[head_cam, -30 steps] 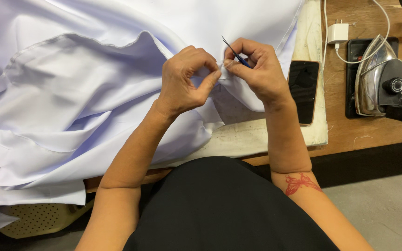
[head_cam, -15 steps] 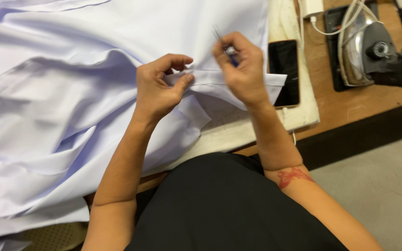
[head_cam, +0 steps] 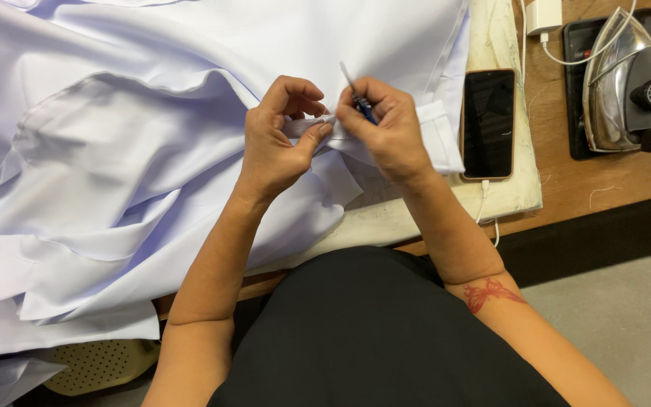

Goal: The person uses small scissors to trim loose threads and seam allowances from a white garment laid on a worktable. The person repeatedly lifts and repositions the fabric to access different areas, snipping threads along seams and edges throughout the clip.

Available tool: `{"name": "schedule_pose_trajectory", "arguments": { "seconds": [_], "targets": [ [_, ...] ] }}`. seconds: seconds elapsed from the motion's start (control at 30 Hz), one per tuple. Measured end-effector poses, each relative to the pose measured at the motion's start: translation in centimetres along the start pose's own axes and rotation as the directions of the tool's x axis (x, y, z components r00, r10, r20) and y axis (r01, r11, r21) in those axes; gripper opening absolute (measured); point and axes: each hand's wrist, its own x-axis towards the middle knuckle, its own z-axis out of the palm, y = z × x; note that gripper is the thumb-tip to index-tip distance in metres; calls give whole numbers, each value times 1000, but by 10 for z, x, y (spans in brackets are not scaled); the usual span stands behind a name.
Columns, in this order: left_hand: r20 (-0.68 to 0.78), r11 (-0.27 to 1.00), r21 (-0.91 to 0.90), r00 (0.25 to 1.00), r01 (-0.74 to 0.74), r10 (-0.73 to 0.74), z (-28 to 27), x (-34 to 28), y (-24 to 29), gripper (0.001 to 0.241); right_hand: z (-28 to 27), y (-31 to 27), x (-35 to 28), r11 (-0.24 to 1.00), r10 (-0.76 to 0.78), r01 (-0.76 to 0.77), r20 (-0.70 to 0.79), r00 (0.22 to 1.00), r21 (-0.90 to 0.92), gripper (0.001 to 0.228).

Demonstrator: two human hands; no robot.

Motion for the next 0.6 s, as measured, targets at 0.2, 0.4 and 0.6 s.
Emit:
{"name": "schedule_pose_trajectory", "arguments": {
  "seconds": [0.2, 0.4, 0.6],
  "targets": [
    [1, 997, -39, 997, 73, -73, -9, -3, -1, 43, -18, -20, -13, 994, -67, 69, -29, 997, 83, 26],
    [-14, 995, -68, 997, 77, -78, -4, 0, -2, 42, -8, -2, -32, 942, -24, -11, -98, 995, -335, 22],
    [-25, 1000, 0, 1000, -4, 4, 0, -1, 1, 42, -4, 6, -30, 943, -45, 5, -113, 993, -333, 21]
  ]
}}
